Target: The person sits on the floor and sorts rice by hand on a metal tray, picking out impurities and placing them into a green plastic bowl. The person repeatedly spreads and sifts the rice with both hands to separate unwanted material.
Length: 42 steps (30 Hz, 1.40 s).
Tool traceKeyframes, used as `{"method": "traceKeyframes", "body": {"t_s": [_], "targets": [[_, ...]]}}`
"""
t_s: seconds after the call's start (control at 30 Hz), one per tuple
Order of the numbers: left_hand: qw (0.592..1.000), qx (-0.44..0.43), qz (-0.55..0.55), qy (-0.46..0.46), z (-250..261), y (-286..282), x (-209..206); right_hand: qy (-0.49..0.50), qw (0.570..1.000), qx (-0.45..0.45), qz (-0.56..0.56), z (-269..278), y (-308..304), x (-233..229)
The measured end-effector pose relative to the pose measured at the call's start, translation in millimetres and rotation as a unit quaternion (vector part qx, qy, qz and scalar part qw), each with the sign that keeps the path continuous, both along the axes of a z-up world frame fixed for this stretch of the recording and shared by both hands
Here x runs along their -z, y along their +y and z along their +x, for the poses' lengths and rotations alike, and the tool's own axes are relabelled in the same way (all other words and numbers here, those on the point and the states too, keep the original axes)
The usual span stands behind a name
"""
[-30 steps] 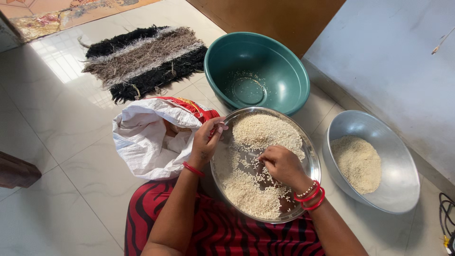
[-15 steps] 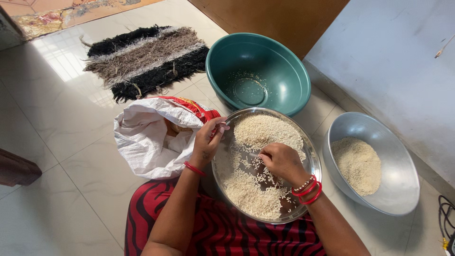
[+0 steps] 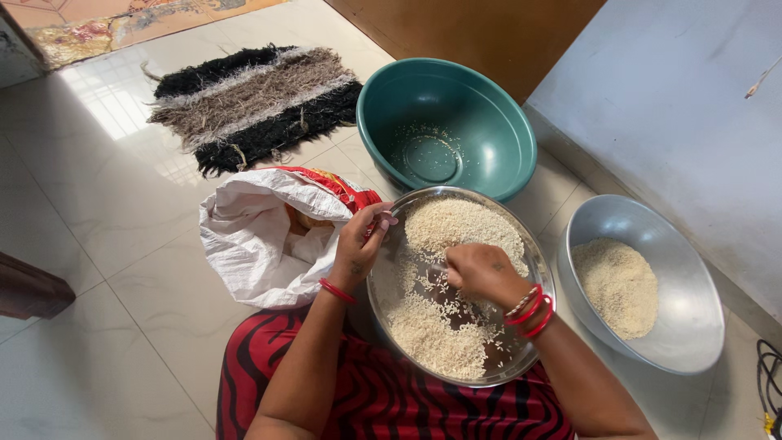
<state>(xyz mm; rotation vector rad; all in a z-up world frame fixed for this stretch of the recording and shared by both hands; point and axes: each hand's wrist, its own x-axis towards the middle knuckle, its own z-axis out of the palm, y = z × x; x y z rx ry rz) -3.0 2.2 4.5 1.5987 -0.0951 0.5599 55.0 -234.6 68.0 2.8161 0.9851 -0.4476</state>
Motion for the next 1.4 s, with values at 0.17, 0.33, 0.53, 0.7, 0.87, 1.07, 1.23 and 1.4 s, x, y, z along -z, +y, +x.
{"method": "traceKeyframes", "body": {"t_s": [0.17, 0.33, 0.53, 0.7, 0.87, 1.07, 1.23, 1.4], "targets": [[1.000, 0.004, -0.007, -0.007, -0.4, -0.7, -0.4, -0.239, 0.881, 0.156, 0.378, 42.0, -37.5, -37.4], [1.000, 0.000, -0.004, -0.003, 0.7, -1.4, -0.3, -0.208, 0.889, 0.133, 0.386, 23.7, -59.6, -28.1], [1.000, -0.001, -0.002, -0.016, 3.1, -2.1, 5.5, -0.123, 0.922, 0.096, 0.355, -31.3, -79.7, 7.5], [1.000, 0.010, -0.019, -0.006, 1.6, -4.1, 3.4, -0.084, 0.942, 0.037, 0.322, -68.7, -74.6, 17.4], [1.000, 0.015, -0.011, -0.005, 0.9, -4.2, 4.3, 0.037, 0.919, 0.109, 0.377, -80.0, -80.4, 3.3], [0.999, -0.010, 0.043, -0.020, 0.1, -4.8, 6.5, 0.042, 0.930, 0.111, 0.348, -85.9, -92.8, 14.6], [0.998, -0.008, 0.057, -0.003, -0.5, -4.6, 5.4, 0.044, 0.950, 0.088, 0.295, -84.9, -94.7, 24.7], [0.997, -0.009, 0.078, 0.007, 0.3, -1.8, 10.3, -0.212, 0.918, 0.112, 0.315, -61.2, -123.5, 23.6]]}}
